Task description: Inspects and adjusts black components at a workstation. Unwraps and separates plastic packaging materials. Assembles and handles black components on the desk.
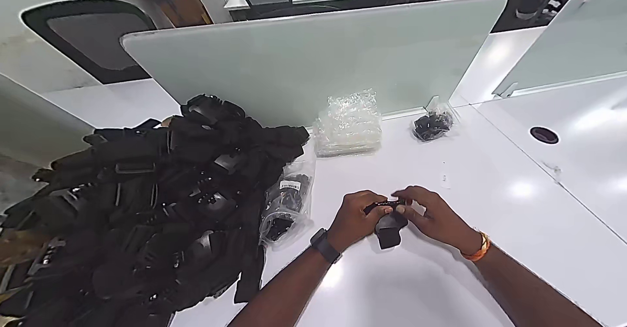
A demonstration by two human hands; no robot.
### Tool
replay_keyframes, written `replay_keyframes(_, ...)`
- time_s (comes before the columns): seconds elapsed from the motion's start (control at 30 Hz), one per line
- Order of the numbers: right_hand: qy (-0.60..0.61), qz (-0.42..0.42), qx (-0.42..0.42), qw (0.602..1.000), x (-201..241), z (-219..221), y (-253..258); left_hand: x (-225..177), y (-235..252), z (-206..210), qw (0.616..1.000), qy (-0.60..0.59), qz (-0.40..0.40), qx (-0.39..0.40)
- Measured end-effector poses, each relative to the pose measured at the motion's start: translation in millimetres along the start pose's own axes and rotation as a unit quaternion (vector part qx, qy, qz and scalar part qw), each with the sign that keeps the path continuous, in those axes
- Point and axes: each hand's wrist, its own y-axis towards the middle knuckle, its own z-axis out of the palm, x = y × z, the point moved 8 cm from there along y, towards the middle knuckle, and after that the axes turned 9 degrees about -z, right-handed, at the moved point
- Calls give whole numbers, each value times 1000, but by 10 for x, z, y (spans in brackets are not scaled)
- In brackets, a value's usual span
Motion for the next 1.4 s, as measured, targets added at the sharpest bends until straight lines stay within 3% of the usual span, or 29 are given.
replay_keyframes(0.1,-74,-12,11,997,99,7,-3,-2,-8,8,1000,14,-2,4)
replay_keyframes(0.23,29,-66,-47,996,200,-152,30,-21,-18,11,999,42,-5,7)
replay_keyframes(0.37,-72,-7,40,997,73,-8,1,-61,-28,73,998,60,7,22)
replay_keyframes(0.43,-50,-23,55,997,127,23,10,-59,-44,95,998,62,10,27)
replay_keyframes(0.53,32,-24,4,999,99,-93,15,-61,-44,87,998,64,13,25)
replay_keyframes(0.63,-44,28,34,998,12,-78,-26,-52,-21,62,997,73,16,16)
replay_keyframes(0.73,-106,-7,17,994,120,-72,-33,-53,-30,40,997,76,16,11)
replay_keyframes(0.9,16,-15,-8,1000,10,-150,-12,-35,-22,22,998,58,12,8)
replay_keyframes(1.1,36,-51,-39,997,59,-161,-2,6,-22,4,999,38,1,11)
replay_keyframes(1.23,27,-21,2,999,6,-81,-12,8,-9,8,1000,24,-4,16)
replay_keyframes(1.4,42,-29,-41,998,52,-136,0,-3,-14,10,1000,19,4,17)
